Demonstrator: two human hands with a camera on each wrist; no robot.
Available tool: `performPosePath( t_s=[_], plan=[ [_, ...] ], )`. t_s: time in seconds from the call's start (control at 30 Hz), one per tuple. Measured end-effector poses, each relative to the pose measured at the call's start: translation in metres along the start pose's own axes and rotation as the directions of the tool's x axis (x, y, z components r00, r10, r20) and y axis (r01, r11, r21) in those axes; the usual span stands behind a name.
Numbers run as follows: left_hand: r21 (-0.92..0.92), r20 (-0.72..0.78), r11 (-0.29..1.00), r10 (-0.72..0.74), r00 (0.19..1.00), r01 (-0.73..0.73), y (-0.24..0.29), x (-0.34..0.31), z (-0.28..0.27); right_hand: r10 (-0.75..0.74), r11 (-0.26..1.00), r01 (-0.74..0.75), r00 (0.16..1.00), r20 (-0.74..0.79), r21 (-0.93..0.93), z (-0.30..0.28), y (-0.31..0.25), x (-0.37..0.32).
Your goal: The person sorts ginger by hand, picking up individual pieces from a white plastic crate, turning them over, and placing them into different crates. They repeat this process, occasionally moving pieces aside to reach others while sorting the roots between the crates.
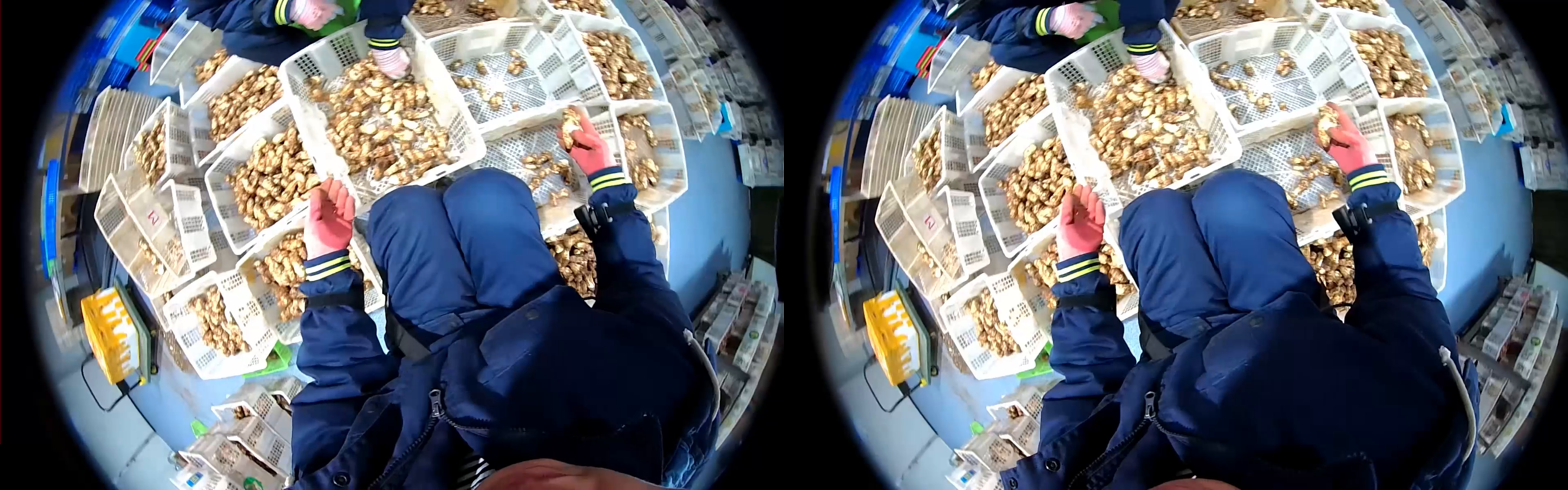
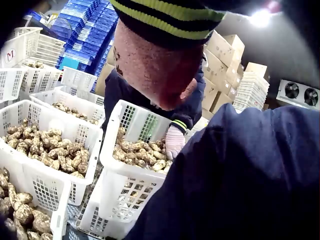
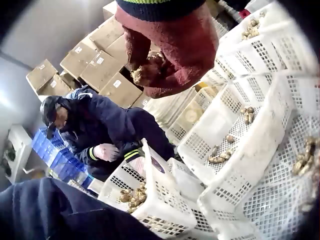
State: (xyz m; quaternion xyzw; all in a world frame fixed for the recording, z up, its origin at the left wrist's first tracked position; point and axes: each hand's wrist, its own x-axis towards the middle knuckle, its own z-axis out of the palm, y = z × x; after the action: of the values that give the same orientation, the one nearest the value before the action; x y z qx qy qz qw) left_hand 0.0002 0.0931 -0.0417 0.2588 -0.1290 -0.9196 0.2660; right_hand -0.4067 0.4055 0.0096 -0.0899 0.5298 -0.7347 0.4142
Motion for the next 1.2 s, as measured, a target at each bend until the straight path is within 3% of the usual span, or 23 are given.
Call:
performPosePath(
  t_s=[0.03,0.07,0.13,0.2,0.27,0.33,0.37,0.43,0.47,0.5,0.57,0.6,0.67,0.73,0.8,0.83,0.9,0.93,1.0,1.1,1.13,1.17,1.2],
  plan=[
    [-0.096,0.115,0.994,-0.048,0.992,0.060,0.001,0.002,-0.005,-0.037,0.985,0.022,0.996,0.083,0.173,-0.008,0.009,0.003],
    [-0.100,0.113,0.993,-0.044,0.993,0.056,0.002,0.000,-0.008,-0.066,0.983,0.050,0.994,0.086,0.179,0.006,0.009,-0.001],
    [-0.076,0.043,0.996,-0.036,0.998,0.039,0.001,0.000,-0.010,-0.102,0.993,0.098,0.993,0.055,0.070,0.009,0.015,-0.002],
    [-0.099,0.076,0.994,-0.036,0.996,0.044,0.002,0.007,-0.027,0.012,0.983,-0.047,0.981,-0.195,-0.178,0.023,0.003,-0.008],
    [-0.016,-0.085,1.000,-0.012,0.996,0.011,0.003,0.000,-0.010,-0.103,0.994,0.100,0.993,0.062,0.036,0.015,0.010,-0.002],
    [-0.091,0.052,0.994,-0.053,0.997,0.058,0.004,0.001,-0.020,-0.097,0.995,0.095,0.990,0.100,0.030,0.020,0.007,-0.003],
    [-0.082,0.027,0.996,-0.038,0.999,0.040,0.003,0.000,-0.020,-0.089,0.996,0.088,0.990,0.112,0.020,0.024,0.005,-0.005],
    [-0.068,-0.049,0.998,-0.014,0.999,0.010,0.002,-0.001,-0.017,-0.031,1.000,0.031,0.997,0.069,0.001,0.016,0.012,0.000],
    [-0.064,-0.083,0.998,-0.016,0.996,0.010,0.002,0.000,-0.016,0.026,0.998,-0.029,0.998,-0.052,-0.051,0.018,0.011,-0.001],
    [-0.066,-0.043,0.997,-0.030,0.999,0.028,0.002,0.002,-0.021,0.136,0.990,-0.135,0.991,-0.017,0.040,0.013,0.009,0.001],
    [-0.066,0.060,0.997,-0.041,0.997,0.045,0.003,0.005,-0.029,-0.096,0.981,0.105,0.993,0.062,-0.161,-0.026,0.013,0.031],
    [-0.059,0.064,0.998,-0.031,0.997,0.035,0.003,0.004,-0.030,-0.114,0.958,0.086,0.990,0.088,0.274,-0.033,0.001,0.046],
    [-0.060,0.031,0.998,-0.032,0.999,0.034,0.006,0.003,-0.033,-0.075,0.886,0.137,0.985,-0.155,0.443,-0.057,-0.049,0.068],
    [-0.018,-0.100,1.000,0.005,0.995,-0.007,0.004,0.004,-0.029,-0.128,0.896,0.342,0.809,-0.574,0.282,-0.042,-0.064,0.080],
    [-0.022,-0.115,1.000,0.012,0.993,-0.015,-0.004,0.009,-0.031,0.033,0.958,0.096,0.899,-0.436,0.270,-0.042,-0.051,0.107],
    [-0.057,-0.157,0.998,-0.013,0.988,0.004,-0.006,0.008,-0.020,0.046,0.980,-0.002,0.974,-0.223,0.197,-0.016,-0.041,0.105],
    [-0.059,-0.112,0.998,-0.016,0.994,0.010,-0.012,0.011,-0.024,0.189,0.981,-0.189,0.982,0.016,-0.040,0.047,-0.023,0.107],
    [-0.012,-0.258,1.000,0.012,0.966,-0.016,-0.013,0.006,-0.002,0.276,0.953,-0.256,0.955,0.114,-0.161,0.072,-0.010,0.113],
    [-0.188,0.057,0.980,-0.055,0.997,0.065,-0.012,0.010,-0.027,0.401,0.844,-0.271,0.892,0.209,-0.462,0.127,0.017,0.125],
    [-0.149,0.002,0.989,0.000,1.000,0.001,-0.006,0.003,-0.033,0.573,0.545,-0.120,0.776,0.264,-0.830,0.184,0.083,0.157],
    [-0.132,-0.042,0.991,0.016,0.999,-0.021,-0.005,0.002,-0.034,0.625,0.370,0.076,0.717,0.309,-0.926,0.205,0.096,0.163],
    [-0.116,-0.082,0.992,0.032,0.996,-0.041,-0.004,0.001,-0.032,0.547,0.040,0.456,0.734,0.401,-0.889,0.233,0.106,0.162],
    [-0.112,-0.121,0.992,0.042,0.992,-0.055,-0.005,0.000,-0.026,0.599,-0.112,0.531,0.710,0.369,-0.840,0.253,0.120,0.164]
  ],
)
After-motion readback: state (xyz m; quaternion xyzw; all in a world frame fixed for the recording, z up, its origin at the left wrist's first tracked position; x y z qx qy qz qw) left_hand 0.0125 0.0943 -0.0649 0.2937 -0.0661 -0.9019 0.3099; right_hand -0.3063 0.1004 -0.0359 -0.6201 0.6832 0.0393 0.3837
